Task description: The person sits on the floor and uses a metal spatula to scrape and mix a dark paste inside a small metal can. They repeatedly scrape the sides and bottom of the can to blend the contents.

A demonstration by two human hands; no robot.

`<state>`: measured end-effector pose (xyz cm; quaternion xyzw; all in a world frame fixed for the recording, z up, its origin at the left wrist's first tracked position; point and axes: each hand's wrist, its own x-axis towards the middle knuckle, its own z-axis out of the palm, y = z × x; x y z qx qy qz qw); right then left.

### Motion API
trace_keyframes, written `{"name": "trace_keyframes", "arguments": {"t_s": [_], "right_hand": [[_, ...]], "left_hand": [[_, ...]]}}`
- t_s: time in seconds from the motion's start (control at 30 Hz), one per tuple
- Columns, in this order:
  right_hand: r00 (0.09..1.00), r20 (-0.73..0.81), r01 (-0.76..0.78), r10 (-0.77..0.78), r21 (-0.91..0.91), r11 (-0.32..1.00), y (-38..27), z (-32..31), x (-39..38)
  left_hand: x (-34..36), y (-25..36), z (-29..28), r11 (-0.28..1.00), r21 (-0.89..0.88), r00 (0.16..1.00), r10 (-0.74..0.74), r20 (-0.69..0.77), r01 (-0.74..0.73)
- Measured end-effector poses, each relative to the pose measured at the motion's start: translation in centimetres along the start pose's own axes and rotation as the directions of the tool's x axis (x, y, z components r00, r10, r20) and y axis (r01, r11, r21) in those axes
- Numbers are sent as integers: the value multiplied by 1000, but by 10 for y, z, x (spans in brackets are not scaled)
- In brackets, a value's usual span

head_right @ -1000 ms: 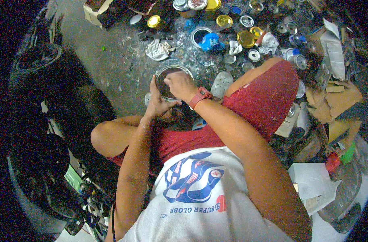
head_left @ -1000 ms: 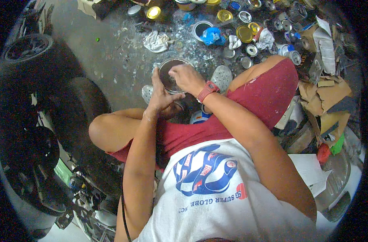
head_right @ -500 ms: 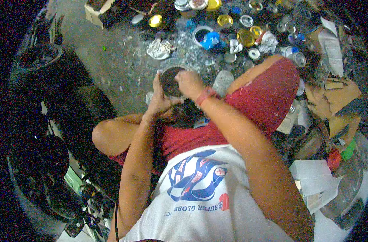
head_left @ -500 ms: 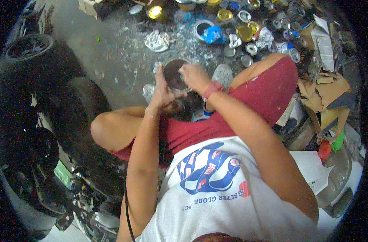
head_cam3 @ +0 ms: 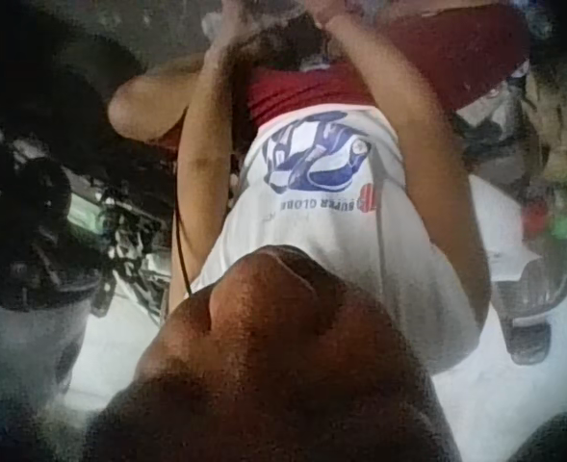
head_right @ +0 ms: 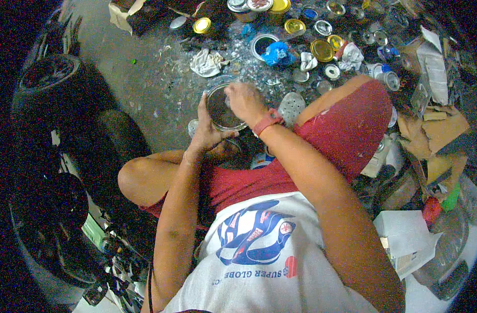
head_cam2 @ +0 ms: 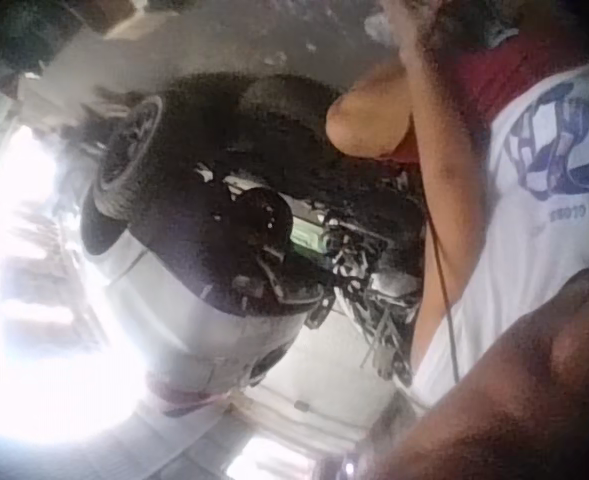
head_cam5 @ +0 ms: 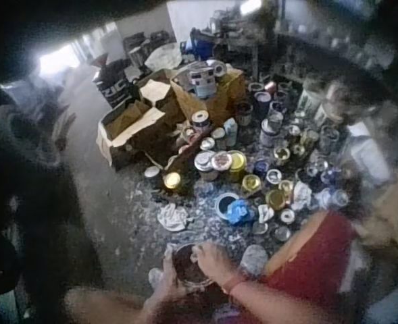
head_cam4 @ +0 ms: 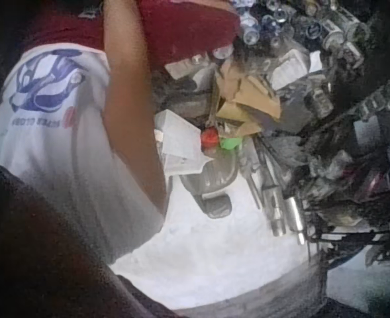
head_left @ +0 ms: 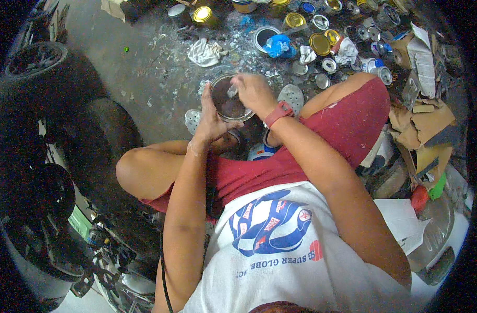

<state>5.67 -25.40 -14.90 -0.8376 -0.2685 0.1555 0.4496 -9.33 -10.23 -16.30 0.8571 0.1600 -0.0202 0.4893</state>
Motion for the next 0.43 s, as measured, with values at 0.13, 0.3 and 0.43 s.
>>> {"name": "trace_keyframes", "arguments": {"t_s": [0.13,0.3,0.43], "right_hand": [[972,190,143,-138,-14,990,-8,10,-16],[984,164,-81,71,54,995,-16,-4,3],[986,157,-73,50,145,987,19,28,-4]], "left_hand": [[-1,8,-1,967,-244,997,-55,48,65],[-10,-9,1,999,53,999,10,33,-12],[-9,-13,1,994,-108,999,-6,35,9]]}}
